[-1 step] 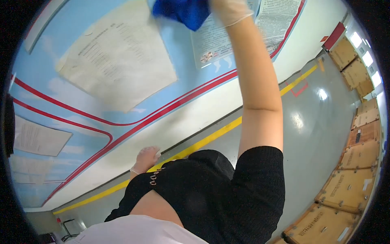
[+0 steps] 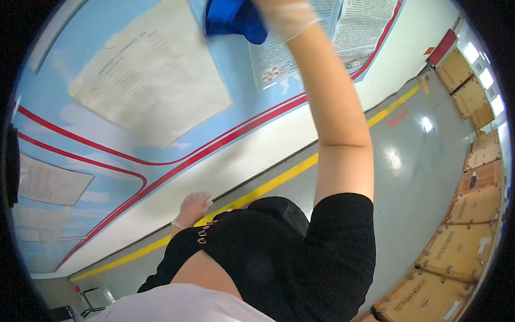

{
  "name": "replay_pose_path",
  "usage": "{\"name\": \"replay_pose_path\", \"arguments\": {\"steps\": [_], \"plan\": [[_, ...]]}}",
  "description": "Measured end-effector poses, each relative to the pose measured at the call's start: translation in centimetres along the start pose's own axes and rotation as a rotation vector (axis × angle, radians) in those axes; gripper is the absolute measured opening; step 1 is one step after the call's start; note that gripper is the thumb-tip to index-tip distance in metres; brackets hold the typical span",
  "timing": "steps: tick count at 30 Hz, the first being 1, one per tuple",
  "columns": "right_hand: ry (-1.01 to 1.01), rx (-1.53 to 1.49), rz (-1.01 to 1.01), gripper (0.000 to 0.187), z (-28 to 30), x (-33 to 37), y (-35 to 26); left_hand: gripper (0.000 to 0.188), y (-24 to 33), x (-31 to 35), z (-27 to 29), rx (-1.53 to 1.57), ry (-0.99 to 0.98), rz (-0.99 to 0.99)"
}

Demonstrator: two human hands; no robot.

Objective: Cleaning a blue wall mural and various posted documents with a blue cloth.

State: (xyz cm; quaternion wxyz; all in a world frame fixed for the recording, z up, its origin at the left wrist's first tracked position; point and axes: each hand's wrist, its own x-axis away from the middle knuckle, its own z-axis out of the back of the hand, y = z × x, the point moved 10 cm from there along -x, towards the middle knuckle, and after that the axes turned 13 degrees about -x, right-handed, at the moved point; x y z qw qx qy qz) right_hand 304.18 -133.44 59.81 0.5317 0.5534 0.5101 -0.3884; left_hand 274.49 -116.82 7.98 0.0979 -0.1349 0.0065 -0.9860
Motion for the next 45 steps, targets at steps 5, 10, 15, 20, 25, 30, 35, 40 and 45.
{"name": "replay_pose_path", "arguments": {"steps": [5, 10, 15, 20, 25, 30, 35, 40, 45], "plan": [[-0.218, 0.120, 0.032, 0.046, -4.0, 10.9, -4.7, 0.040, 3.9, -2.2, 0.2, 0.030, 0.064, -0.040], [-0.375, 0.087, -0.038, 0.042, -2.3, 23.8, -6.6, 0.042, 7.2, -3.3, -0.4, 0.044, 0.041, -0.057], [-0.831, -0.123, -0.464, 0.040, 0.5, 40.0, -6.5, 0.042, 7.8, -3.2, -1.1, -0.006, -0.106, 0.021], [-0.665, -0.023, -0.693, 0.045, 9.0, 45.3, -1.6, 0.042, 7.7, -2.6, -0.3, -0.017, -0.076, 0.079], [0.194, 0.058, -1.077, 0.037, 18.7, 40.2, 8.3, 0.040, 8.6, -2.0, -1.2, 0.049, -0.099, 0.103], [0.424, -0.348, -1.298, 0.037, 9.8, 40.9, 6.2, 0.041, 8.8, -1.4, -1.9, 0.067, -0.121, 0.126], [0.011, -0.219, -1.126, 0.041, 1.9, 42.7, -3.8, 0.041, 7.9, -1.3, -2.7, 0.066, -0.139, 0.211], [-0.579, -0.646, -0.848, 0.050, -4.8, 40.6, -13.1, 0.042, 7.8, -0.7, -4.8, 0.029, -0.262, 0.283], [-0.610, -0.738, -0.434, 0.052, -7.8, 36.2, -17.0, 0.043, 7.3, -0.7, -6.2, 0.174, -0.244, 0.389]]}}
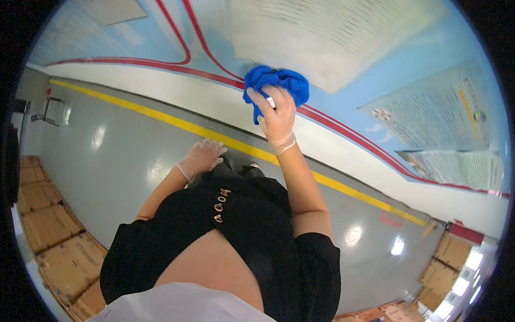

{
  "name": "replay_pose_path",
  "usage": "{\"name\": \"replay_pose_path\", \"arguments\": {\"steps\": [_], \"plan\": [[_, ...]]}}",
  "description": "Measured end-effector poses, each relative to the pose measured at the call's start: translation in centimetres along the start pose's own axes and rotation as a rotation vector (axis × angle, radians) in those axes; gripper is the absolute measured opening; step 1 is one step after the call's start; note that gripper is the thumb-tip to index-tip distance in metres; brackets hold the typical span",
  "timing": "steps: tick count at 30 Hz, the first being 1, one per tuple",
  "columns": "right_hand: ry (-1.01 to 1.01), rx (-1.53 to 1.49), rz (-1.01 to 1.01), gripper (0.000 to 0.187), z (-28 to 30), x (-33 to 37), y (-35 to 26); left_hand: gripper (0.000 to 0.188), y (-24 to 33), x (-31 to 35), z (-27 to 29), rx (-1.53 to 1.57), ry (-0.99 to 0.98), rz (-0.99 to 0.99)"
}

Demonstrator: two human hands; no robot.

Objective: Cleaning a blue wall mural and various posted documents with a blue cloth.

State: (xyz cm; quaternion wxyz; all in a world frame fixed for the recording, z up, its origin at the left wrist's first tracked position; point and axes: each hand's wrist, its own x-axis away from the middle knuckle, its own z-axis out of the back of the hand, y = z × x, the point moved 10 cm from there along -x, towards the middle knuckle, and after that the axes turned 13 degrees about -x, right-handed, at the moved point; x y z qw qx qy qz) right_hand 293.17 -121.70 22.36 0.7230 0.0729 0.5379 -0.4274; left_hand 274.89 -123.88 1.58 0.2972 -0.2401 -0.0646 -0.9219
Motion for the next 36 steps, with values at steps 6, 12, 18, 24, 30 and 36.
{"name": "replay_pose_path", "arguments": {"steps": [6, 12, 18, 24, 30, 36], "plan": [[-0.164, 0.108, 0.082, 0.056, -7.2, -2.0, 3.0, 0.045, -3.0, 1.0, -1.7, 0.130, 0.020, 0.104], [-0.452, -0.041, 0.156, 0.056, -18.0, -4.4, 0.8, 0.046, -10.4, 6.8, -6.0, 0.229, -0.058, 0.323], [-0.396, -0.126, 0.307, 0.060, -28.0, -12.9, -4.1, 0.045, -20.1, 12.7, -9.6, 0.292, -0.040, 0.528], [-0.625, -0.019, 0.334, 0.056, -41.9, -13.8, -6.3, 0.046, -28.9, 19.7, -13.4, 0.417, 0.077, 0.683], [-0.758, -0.110, 0.236, 0.056, -46.5, -13.6, -7.4, 0.045, -32.9, 28.3, -18.6, 0.443, 0.107, 0.854], [-0.220, 0.062, 0.426, 0.060, -41.2, -24.7, -13.3, 0.045, -35.1, 34.0, -23.8, 0.530, -0.014, 0.953]]}}
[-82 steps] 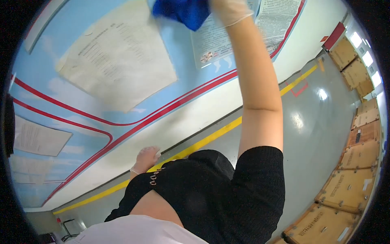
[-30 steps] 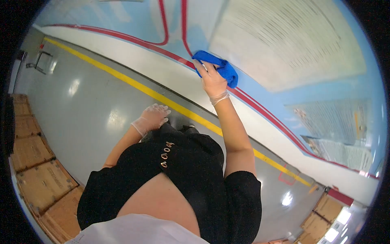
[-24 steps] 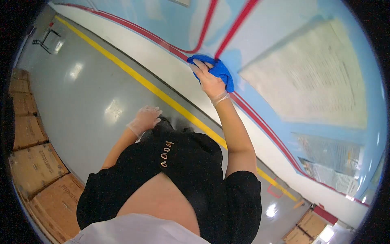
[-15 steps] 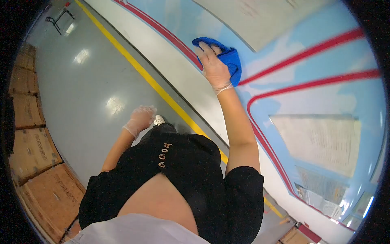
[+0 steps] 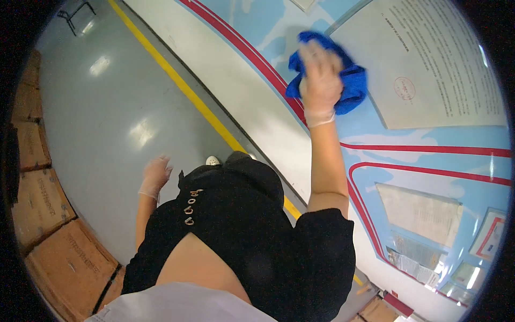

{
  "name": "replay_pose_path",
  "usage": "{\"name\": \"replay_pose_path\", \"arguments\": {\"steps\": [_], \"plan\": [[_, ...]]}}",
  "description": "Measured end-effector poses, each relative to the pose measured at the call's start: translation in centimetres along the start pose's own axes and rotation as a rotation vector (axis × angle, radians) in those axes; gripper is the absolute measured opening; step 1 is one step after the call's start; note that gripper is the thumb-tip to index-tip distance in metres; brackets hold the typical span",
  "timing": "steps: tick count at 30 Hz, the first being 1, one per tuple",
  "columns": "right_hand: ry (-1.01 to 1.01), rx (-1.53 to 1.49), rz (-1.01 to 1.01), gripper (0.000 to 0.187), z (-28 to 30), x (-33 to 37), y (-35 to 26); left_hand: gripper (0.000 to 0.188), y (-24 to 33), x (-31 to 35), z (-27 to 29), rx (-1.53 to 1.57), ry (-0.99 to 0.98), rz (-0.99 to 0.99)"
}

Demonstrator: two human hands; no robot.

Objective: Cleaning a blue wall mural and various posted documents with a blue cloth.

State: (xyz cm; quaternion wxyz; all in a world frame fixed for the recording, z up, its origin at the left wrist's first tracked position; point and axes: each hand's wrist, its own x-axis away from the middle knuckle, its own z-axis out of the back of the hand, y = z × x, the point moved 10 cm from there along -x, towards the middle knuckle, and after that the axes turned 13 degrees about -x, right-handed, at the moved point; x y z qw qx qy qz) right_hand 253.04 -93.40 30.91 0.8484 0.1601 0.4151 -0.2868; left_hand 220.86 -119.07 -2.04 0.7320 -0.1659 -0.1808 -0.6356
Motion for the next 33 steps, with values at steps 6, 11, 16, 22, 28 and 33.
{"name": "replay_pose_path", "arguments": {"steps": [6, 11, 16, 22, 28, 33], "plan": [[-0.110, 0.061, -0.122, 0.065, -4.5, -0.4, -0.8, 0.042, -1.9, 0.1, -0.5, 0.105, 0.113, 0.060], [-0.196, -0.117, -0.295, 0.064, -6.5, 2.6, 0.1, 0.042, -2.8, 0.1, -1.7, 0.223, 0.106, 0.038], [0.050, 0.111, -0.191, 0.066, -4.5, -1.7, 0.8, 0.042, -6.4, -3.0, -1.2, 0.095, -0.013, 0.016], [0.477, 0.032, -0.165, 0.068, -1.2, -5.3, 0.2, 0.041, -9.7, -11.3, 6.0, -0.001, 0.072, -0.106], [0.642, 0.422, -0.157, 0.055, 2.7, -12.3, 0.3, 0.040, -9.6, -19.5, 12.7, -0.057, 0.111, -0.375], [0.703, 0.454, -0.111, 0.053, 6.5, -18.9, -1.0, 0.047, -7.8, -25.3, 14.8, 0.008, 0.069, -0.451]]}}
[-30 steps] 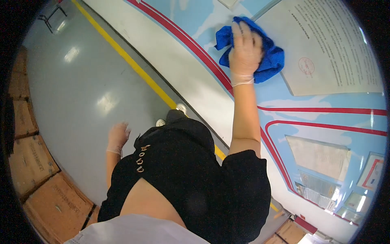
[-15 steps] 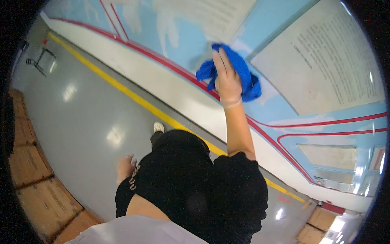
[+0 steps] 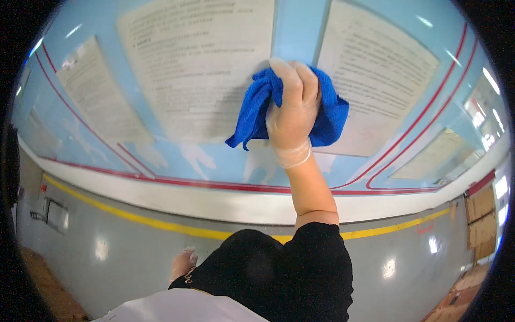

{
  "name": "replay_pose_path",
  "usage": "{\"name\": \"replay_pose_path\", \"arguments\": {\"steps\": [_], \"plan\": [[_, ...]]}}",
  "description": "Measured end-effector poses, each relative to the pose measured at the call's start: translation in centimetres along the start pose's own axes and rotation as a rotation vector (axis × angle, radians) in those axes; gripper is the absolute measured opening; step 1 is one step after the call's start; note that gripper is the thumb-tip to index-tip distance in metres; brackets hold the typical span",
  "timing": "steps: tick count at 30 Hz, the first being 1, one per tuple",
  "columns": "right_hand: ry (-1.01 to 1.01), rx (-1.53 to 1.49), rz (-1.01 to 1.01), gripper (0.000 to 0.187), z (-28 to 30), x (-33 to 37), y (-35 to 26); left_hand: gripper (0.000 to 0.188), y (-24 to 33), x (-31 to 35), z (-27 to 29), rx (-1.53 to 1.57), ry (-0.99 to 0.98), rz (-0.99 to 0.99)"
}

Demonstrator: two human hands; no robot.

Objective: Cleaning a blue wall mural and various posted documents with a blue cloth.

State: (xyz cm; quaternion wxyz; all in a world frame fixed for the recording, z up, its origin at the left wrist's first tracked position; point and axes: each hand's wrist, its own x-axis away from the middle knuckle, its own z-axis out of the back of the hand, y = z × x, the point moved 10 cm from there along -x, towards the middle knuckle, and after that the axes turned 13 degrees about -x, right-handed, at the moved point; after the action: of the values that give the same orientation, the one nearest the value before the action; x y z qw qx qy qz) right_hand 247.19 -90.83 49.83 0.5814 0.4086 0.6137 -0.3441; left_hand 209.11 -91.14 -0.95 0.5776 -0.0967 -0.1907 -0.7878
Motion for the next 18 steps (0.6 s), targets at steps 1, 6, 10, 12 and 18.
{"name": "replay_pose_path", "arguments": {"steps": [1, 6, 10, 12, 18], "plan": [[0.024, -0.001, 0.043, 0.052, 0.2, -1.7, -0.2, 0.047, 0.8, -1.1, 0.0, 0.027, -0.029, -0.041], [-0.137, 0.187, 0.278, 0.051, -1.3, -10.4, 0.2, 0.048, 5.5, -5.1, 0.5, -0.007, -0.246, -0.304], [0.024, 0.400, 0.403, 0.033, 0.4, -18.8, 1.5, 0.048, 8.1, -7.6, 4.5, -0.227, -0.082, -0.543], [0.204, 0.476, 0.456, 0.027, 3.3, -22.5, 2.9, 0.047, 8.6, -8.9, 5.5, -0.287, -0.082, -0.609], [0.658, 0.601, -0.005, 0.024, 13.4, -24.8, 10.1, 0.046, 3.8, -12.4, 3.6, -0.245, -0.125, -0.668]]}}
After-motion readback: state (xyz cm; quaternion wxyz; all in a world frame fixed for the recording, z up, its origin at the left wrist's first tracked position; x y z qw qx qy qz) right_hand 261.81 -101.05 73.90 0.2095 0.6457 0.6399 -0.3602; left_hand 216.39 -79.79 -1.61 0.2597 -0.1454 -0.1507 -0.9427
